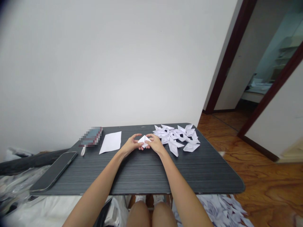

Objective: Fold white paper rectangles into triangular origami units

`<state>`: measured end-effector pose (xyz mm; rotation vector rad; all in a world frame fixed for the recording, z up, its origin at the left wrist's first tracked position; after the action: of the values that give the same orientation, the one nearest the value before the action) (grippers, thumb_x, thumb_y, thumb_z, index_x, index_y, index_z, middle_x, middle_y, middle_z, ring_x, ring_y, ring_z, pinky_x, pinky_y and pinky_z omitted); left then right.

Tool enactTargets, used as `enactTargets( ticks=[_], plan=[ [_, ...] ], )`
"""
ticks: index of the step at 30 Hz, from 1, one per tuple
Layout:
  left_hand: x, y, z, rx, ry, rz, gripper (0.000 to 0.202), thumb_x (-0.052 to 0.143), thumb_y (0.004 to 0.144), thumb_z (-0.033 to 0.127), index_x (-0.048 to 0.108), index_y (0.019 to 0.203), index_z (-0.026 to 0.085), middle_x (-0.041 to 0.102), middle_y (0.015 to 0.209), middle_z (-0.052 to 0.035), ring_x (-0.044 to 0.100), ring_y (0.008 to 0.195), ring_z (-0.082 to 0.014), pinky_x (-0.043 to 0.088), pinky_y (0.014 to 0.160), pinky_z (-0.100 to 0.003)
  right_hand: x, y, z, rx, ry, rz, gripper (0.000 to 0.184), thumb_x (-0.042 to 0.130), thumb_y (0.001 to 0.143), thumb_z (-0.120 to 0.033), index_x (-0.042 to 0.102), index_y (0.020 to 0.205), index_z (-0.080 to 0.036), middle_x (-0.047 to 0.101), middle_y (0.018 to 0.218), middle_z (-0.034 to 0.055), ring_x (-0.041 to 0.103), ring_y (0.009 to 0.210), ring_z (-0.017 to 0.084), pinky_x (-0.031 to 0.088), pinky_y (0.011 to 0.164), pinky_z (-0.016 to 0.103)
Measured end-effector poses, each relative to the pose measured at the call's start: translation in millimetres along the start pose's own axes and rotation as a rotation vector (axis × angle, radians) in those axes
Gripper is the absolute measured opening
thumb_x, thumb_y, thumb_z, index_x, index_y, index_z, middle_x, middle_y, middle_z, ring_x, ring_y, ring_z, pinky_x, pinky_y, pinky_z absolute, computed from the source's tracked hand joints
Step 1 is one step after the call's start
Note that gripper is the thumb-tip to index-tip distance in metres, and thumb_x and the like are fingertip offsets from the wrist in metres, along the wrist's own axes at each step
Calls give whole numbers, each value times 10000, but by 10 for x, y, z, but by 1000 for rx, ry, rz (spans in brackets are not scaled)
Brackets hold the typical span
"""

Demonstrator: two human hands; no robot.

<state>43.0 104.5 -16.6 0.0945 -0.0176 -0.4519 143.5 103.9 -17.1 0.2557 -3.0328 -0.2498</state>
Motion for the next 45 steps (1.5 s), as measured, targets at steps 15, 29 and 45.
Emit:
enactTargets(
  ticks=[15, 29, 45],
  plan=[
    [-65, -41, 187, 120, 152, 30, 319, 576, 679, 257, 564, 949, 88, 626, 667, -55, 553, 539, -101, 430, 550, -222, -38, 21, 35, -10, 55, 27, 108, 538, 616, -175, 484, 707, -155, 536, 510, -30, 520, 412, 96, 385, 437, 218],
    [-177, -126, 433, 274, 257, 102, 230, 587, 675, 299, 664, 817, 136, 641, 871, -71, 572, 827, -187, 433, 771, -302, 87, -117, -303, -68, 145, -161, 241, 635, 601, -232, 597, 832, -174, 608, 822, 14, 555, 715, 107, 428, 664, 232],
    [-253, -149, 420, 256, 40, 294, 306, 647, 608, 298, 623, 849, 113, 660, 789, -63, 614, 697, -180, 500, 697, -326, -158, -71, -378, -160, 36, 108, 202, 660, 569, -269, 586, 703, -137, 625, 625, 19, 523, 452, 95, 434, 501, 256]
  ],
)
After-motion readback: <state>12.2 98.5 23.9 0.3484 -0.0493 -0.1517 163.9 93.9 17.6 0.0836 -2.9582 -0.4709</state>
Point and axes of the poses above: each hand's wrist, its own y-axis towards the middle knuckle, its own x-axis out of the palm, z = x × y, the point moved 9 cm from there along y, towards the middle knuckle
